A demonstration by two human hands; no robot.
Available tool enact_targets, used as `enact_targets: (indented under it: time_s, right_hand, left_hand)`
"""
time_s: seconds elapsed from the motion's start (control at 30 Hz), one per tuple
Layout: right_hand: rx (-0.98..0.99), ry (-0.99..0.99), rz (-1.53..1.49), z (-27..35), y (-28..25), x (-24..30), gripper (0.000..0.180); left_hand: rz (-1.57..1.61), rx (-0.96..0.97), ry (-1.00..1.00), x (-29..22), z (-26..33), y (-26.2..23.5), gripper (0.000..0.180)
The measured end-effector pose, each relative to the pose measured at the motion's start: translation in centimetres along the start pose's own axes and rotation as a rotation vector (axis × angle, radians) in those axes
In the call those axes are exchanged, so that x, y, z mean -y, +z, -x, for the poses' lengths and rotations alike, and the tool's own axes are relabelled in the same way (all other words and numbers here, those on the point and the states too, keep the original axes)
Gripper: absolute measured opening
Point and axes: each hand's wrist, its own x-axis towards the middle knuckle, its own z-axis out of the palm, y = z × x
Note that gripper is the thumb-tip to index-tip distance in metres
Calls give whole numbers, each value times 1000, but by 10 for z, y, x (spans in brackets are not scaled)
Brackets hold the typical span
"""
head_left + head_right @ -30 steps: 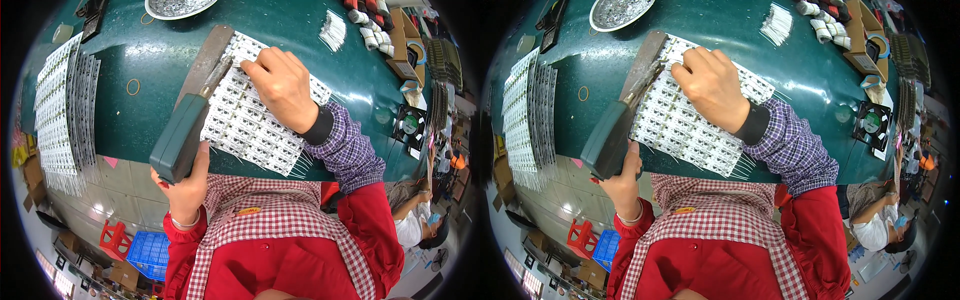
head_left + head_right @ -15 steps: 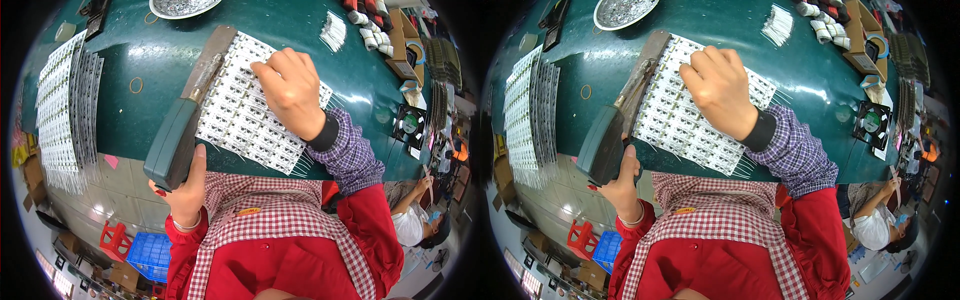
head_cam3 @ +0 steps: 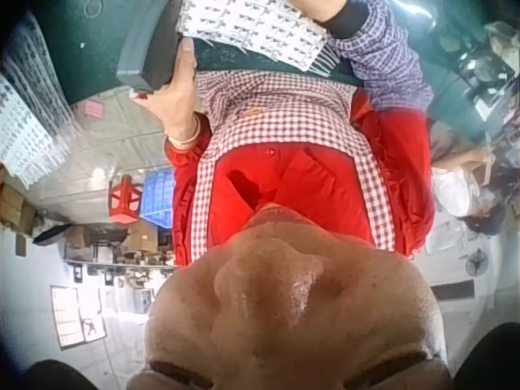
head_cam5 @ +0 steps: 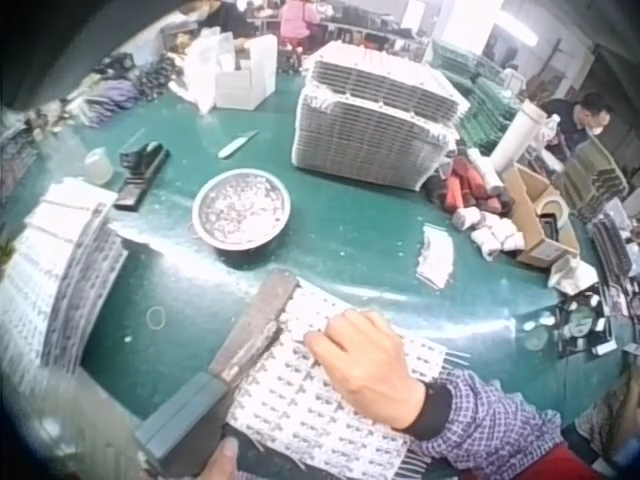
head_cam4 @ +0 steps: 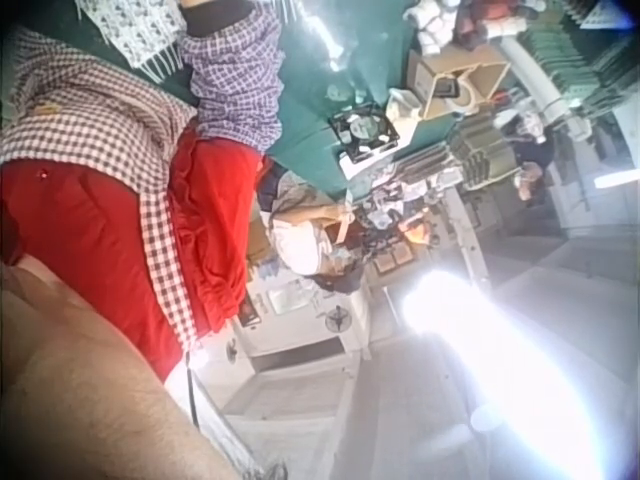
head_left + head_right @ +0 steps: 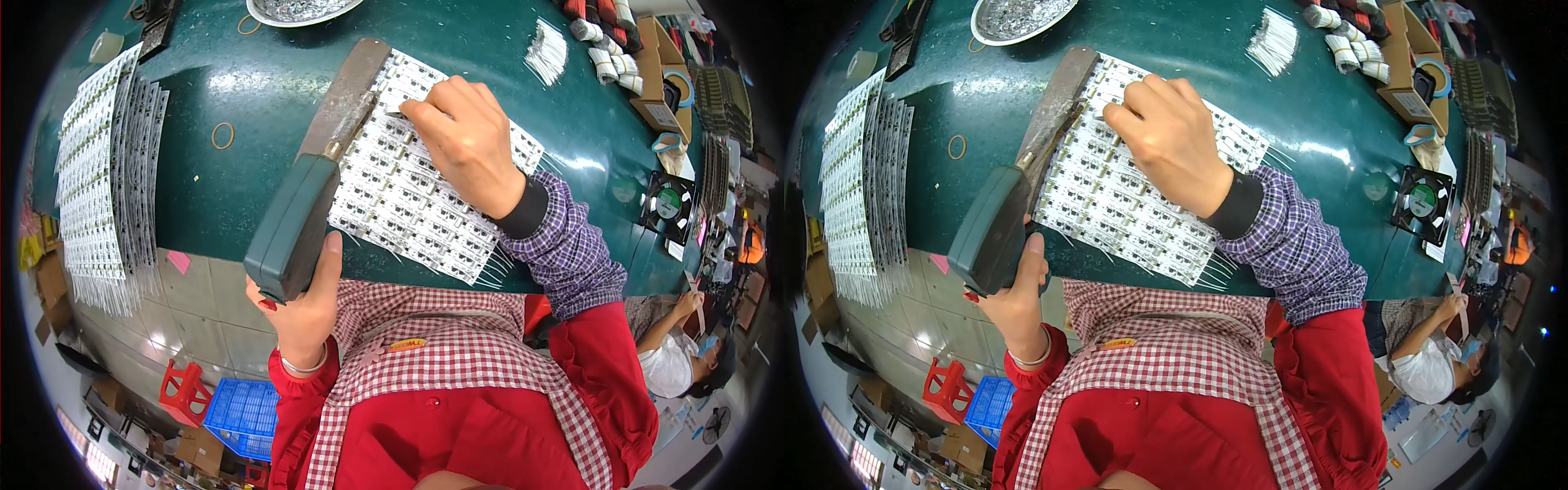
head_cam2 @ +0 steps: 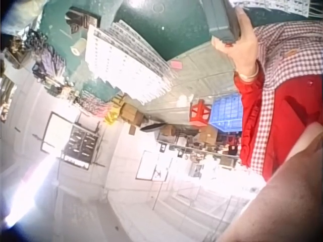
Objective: The person solders electronic components onto a circuit board sheet using a soldering gun, repeatedly taking parts from bundles on the table by hand.
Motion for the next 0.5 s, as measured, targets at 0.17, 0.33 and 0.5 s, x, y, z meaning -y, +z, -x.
enact_targets:
  time_s: [0.17,0.33,0.5]
  right_hand:
    - [20,10,36,0,0,1,11]
    - [27,10,54,0,0,2,12]
    - [27,7,56,0,1,1,11]
  left_hand:
    - [-1,24,-21,0,0,2,25]
    - [-100,49,67,0,-2,2,23]
    - [-34,66,58,-3,-4,4,23]
